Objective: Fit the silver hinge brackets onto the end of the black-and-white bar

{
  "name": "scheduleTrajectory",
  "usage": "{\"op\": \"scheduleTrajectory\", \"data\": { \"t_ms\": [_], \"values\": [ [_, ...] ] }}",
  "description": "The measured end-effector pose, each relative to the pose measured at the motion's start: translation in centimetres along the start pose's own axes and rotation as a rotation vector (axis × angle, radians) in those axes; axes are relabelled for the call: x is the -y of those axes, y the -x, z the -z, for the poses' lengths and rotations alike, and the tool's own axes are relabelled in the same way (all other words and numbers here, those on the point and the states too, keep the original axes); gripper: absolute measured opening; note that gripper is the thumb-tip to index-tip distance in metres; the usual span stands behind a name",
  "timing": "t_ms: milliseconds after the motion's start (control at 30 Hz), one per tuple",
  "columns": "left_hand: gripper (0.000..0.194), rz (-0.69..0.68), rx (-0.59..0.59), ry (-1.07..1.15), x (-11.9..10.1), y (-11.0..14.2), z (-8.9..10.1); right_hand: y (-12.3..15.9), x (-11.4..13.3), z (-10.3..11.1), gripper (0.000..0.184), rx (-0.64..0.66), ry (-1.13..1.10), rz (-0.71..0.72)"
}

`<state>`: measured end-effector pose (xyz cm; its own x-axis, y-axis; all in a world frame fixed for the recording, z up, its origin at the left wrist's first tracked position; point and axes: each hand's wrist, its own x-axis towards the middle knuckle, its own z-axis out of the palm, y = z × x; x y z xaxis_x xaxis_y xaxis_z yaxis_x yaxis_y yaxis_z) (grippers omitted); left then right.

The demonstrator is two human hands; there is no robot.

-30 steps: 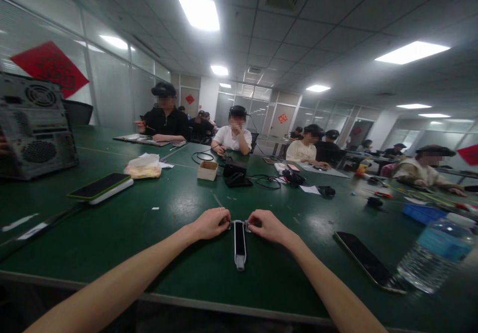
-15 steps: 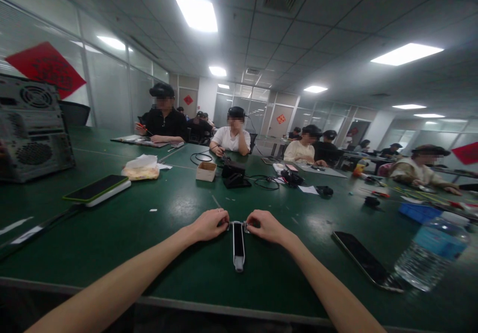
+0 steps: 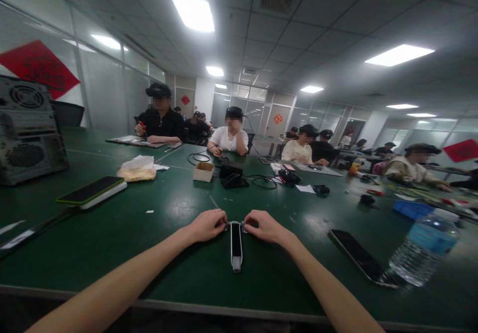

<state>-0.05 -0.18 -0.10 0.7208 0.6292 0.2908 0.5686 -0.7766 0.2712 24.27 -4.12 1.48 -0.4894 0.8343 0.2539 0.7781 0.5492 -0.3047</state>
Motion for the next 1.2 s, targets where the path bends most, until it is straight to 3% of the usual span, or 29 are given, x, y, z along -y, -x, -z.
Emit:
{"op": "scheduleTrajectory", "data": {
  "t_ms": [1200],
  "values": [
    [0.011,0.001,0.010,0.027,-0.05,0.03,0.03,-0.03,-0.20,-0.21,0.015,0.006,-0.039,-0.031]
  ]
}}
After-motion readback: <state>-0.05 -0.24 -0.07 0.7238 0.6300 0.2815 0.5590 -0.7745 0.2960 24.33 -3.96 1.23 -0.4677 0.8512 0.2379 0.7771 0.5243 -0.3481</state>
